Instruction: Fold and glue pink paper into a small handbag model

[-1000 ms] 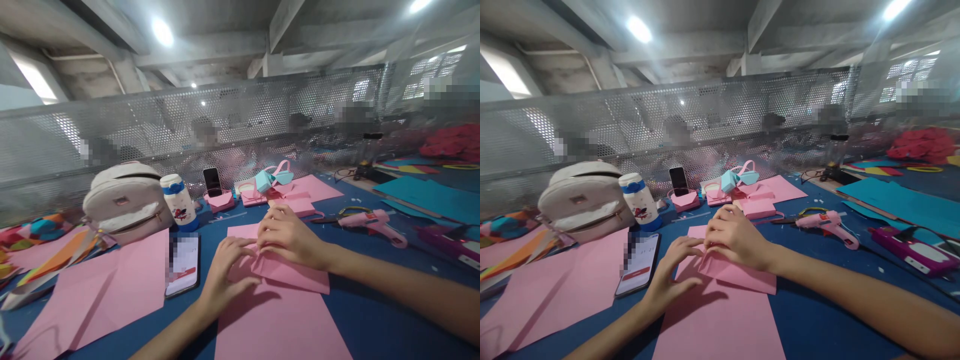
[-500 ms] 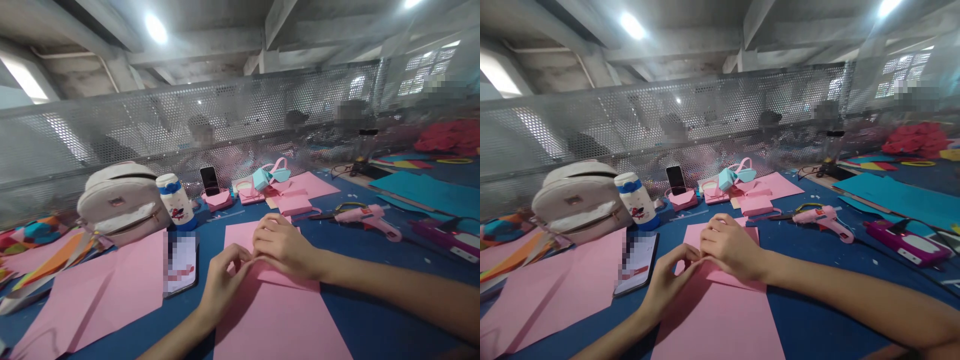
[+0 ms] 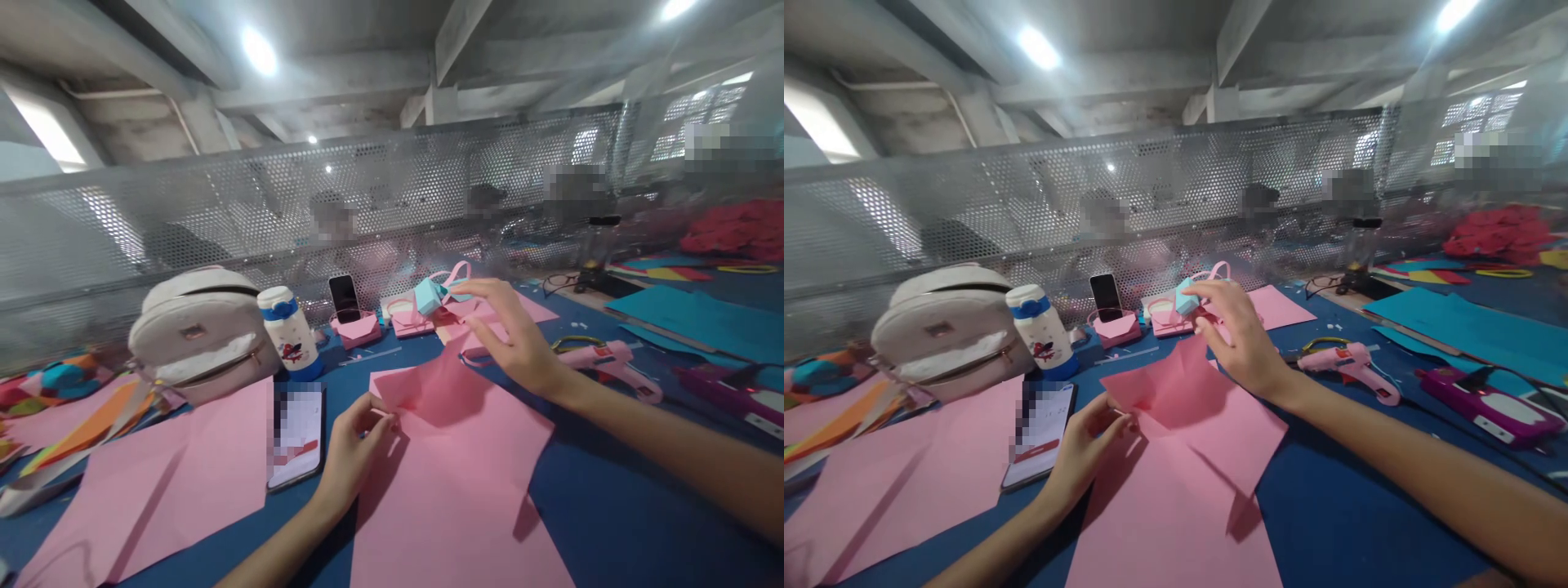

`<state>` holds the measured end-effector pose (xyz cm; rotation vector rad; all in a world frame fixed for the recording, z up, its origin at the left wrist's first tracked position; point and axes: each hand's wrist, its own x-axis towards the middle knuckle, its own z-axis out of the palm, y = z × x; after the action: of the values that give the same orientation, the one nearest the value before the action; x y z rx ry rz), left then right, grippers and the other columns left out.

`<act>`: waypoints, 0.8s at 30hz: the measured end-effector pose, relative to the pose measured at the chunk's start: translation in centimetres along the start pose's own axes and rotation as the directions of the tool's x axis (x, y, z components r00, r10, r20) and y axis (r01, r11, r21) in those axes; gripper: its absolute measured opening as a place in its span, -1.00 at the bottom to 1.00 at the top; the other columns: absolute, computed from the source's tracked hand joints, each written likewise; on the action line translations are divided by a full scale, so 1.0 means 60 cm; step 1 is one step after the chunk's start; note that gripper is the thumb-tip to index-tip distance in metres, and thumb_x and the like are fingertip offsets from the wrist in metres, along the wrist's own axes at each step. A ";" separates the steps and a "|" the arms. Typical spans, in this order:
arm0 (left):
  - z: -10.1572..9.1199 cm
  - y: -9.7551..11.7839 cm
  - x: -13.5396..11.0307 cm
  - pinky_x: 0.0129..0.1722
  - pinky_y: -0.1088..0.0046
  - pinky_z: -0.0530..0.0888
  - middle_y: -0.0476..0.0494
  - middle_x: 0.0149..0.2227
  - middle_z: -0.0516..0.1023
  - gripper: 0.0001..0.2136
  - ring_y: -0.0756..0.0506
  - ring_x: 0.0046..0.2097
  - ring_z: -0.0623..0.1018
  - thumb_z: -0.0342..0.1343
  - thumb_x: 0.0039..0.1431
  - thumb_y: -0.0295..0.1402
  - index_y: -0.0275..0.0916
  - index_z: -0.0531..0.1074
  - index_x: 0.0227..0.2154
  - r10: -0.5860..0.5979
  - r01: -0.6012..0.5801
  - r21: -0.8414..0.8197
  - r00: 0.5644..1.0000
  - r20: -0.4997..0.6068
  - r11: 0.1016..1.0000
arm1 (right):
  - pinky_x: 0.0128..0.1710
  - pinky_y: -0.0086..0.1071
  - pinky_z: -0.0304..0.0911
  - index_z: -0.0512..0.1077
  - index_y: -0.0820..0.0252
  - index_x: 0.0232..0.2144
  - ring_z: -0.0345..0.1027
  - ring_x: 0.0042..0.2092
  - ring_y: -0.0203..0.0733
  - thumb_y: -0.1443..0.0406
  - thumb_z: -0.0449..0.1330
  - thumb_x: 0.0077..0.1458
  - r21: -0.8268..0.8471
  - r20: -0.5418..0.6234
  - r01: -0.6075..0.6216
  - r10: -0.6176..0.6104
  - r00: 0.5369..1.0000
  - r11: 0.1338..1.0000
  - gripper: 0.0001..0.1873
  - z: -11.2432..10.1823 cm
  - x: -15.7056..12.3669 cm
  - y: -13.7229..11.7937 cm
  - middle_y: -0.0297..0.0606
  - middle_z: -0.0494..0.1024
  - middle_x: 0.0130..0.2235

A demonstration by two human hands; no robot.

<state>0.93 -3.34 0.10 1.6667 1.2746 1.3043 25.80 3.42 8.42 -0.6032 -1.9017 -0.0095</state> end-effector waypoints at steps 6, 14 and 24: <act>-0.002 -0.001 0.002 -0.39 0.51 0.39 0.00 -0.48 0.48 -0.88 -0.04 -0.42 0.50 0.14 0.13 -0.33 -0.23 0.40 -0.47 -0.039 0.039 -0.029 0.999 0.001 0.999 | 0.08 -0.12 0.27 0.31 0.10 0.04 0.31 0.12 -0.03 0.09 0.00 0.31 0.268 0.244 -0.445 0.387 0.889 0.854 -0.66 -0.005 -0.056 0.049 -0.14 0.43 0.08; 0.003 -0.026 0.005 -0.46 0.55 0.35 0.04 -0.50 0.45 -0.83 0.00 -0.47 0.45 0.16 0.16 -0.26 -0.21 0.34 -0.42 -0.113 0.113 -0.086 0.994 0.006 0.990 | -0.01 -0.09 0.37 0.34 0.11 -0.03 0.39 0.05 0.03 -0.13 0.15 0.11 0.349 0.422 -0.704 0.568 0.707 0.618 -0.44 0.037 -0.147 0.105 -0.07 0.50 -0.01; 0.008 -0.034 0.007 -0.48 0.56 0.36 0.01 -0.54 0.49 -0.70 0.01 -0.50 0.45 0.23 0.13 -0.09 -0.23 0.38 -0.45 -0.177 0.173 -0.100 0.984 -0.032 0.980 | -0.07 -0.21 0.40 0.40 0.18 -0.23 0.49 -0.16 -0.12 0.18 0.36 -0.10 0.361 0.521 -0.762 0.561 0.643 0.538 -0.63 0.034 -0.153 0.106 -0.20 0.56 -0.21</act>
<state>0.80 -2.26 -1.76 1.4335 1.3279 1.2783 29.25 5.82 -2.09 -0.9377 -1.7339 1.2138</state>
